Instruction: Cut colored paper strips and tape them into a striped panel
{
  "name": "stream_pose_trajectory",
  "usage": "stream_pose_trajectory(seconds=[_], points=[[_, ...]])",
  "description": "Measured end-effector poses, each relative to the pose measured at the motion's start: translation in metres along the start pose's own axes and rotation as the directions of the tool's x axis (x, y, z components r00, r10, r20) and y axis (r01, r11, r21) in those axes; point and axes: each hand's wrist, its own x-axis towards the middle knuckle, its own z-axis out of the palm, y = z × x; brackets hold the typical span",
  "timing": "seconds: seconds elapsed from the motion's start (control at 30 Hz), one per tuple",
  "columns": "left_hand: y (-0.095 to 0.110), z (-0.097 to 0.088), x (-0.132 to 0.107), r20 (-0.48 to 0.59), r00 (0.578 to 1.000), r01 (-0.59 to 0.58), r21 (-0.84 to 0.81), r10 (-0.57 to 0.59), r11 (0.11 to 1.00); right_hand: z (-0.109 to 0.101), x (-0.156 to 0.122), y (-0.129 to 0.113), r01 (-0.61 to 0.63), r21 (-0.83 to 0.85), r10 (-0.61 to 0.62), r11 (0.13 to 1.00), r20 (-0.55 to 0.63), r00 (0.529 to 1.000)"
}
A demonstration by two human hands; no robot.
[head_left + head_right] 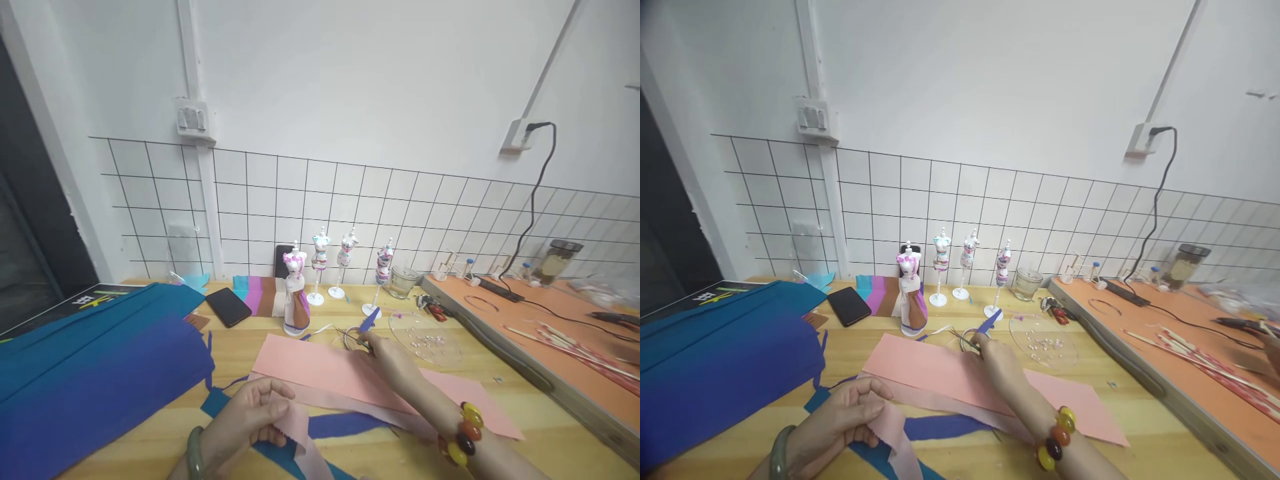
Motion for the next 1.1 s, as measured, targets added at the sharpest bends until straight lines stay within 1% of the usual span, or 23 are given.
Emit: stream_pose_trajectory(seconds=[0.07,0.13,0.2,0.3,0.4,0.5,0.6,0.67,0.7,0.73,0.77,0.8,0.83,0.87,0.9,0.93,0.97,1.0,1.03,1.1], points=[[0.003,0.0,0.0,-0.015,1.0,-0.006,-0.02,0.005,1.0,0.002,-0.006,-0.005,0.034,0.036,-0.035,0.999,0.013,0.999],[0.005,0.0,-0.001,-0.024,1.0,-0.02,-0.052,0.019,0.998,0.002,-0.017,-0.01,0.086,0.08,-0.091,0.993,0.052,0.995],[0.006,0.0,-0.001,-0.024,0.999,-0.047,-0.098,0.045,0.994,0.002,-0.027,-0.011,0.124,0.111,-0.133,0.986,0.079,0.988],[0.007,-0.001,-0.002,-0.036,0.996,-0.09,-0.18,0.085,0.979,0.005,-0.036,-0.003,0.116,0.105,-0.124,0.988,0.072,0.99],[0.008,-0.002,-0.004,-0.062,0.991,-0.134,-0.251,0.122,0.959,0.012,-0.035,0.01,0.089,0.082,-0.093,0.993,0.047,0.995],[0.01,-0.003,-0.004,-0.075,0.987,-0.159,-0.285,0.143,0.945,0.019,-0.033,0.016,0.125,0.079,-0.127,0.989,0.022,0.992],[0.011,-0.003,-0.004,-0.08,0.986,-0.164,-0.29,0.147,0.943,0.02,-0.038,0.003,0.198,0.104,-0.198,0.975,-0.009,0.98],[0.011,-0.002,-0.004,-0.083,0.986,-0.163,-0.284,0.145,0.945,0.02,-0.046,-0.016,0.212,0.249,-0.221,0.945,0.01,0.975],[0.011,-0.002,-0.004,-0.084,0.986,-0.163,-0.281,0.145,0.946,0.021,-0.05,-0.028,0.166,0.418,-0.204,0.893,0.048,0.978],[0.011,-0.002,-0.004,-0.086,0.986,-0.162,-0.278,0.144,0.947,0.022,-0.055,-0.041,0.073,0.604,-0.176,0.794,0.113,0.978],[0.011,-0.002,-0.004,-0.089,0.986,-0.163,-0.275,0.144,0.948,0.023,-0.06,-0.054,-0.022,0.756,-0.194,0.654,0.196,0.961],[0.011,-0.002,-0.005,-0.09,0.986,-0.163,-0.272,0.143,0.949,0.024,-0.065,-0.067,-0.079,0.85,-0.255,0.521,0.244,0.936],[0.011,-0.003,-0.005,-0.095,0.985,-0.164,-0.269,0.144,0.949,0.025,-0.069,-0.077,-0.124,0.902,-0.345,0.413,0.281,0.896],[0.012,-0.003,-0.005,-0.105,0.984,-0.169,-0.264,0.146,0.95,0.026,-0.072,-0.085,-0.181,0.92,-0.409,0.346,0.322,0.854],[0.012,-0.004,-0.005,-0.121,0.981,-0.176,-0.258,0.149,0.95,0.026,-0.075,-0.091,-0.235,0.922,-0.463,0.306,0.36,0.81],[0.013,-0.005,-0.005,-0.142,0.978,-0.187,-0.252,0.155,0.949,0.025,-0.078,-0.094,-0.282,0.914,-0.497,0.293,0.398,0.772],[0.013,-0.007,-0.005,-0.166,0.972,-0.203,-0.249,0.164,0.947,0.024,-0.081,-0.094,-0.321,0.9,-0.51,0.296,0.433,0.744],[0.014,-0.008,-0.005,-0.192,0.966,-0.219,-0.247,0.174,0.944,0.021,-0.083,-0.091,-0.349,0.887,-0.511,0.301,0.459,0.726],[0.014,-0.009,-0.004,-0.218,0.959,-0.237,-0.248,0.184,0.94,0.018,-0.086,-0.087,-0.369,0.879,-0.505,0.303,0.476,0.719],[0.015,-0.012,-0.004,-0.262,0.944,-0.268,-0.255,0.2,0.929,0.011,-0.092,-0.074,-0.4,0.866,-0.481,0.301,0.5,0.72]])
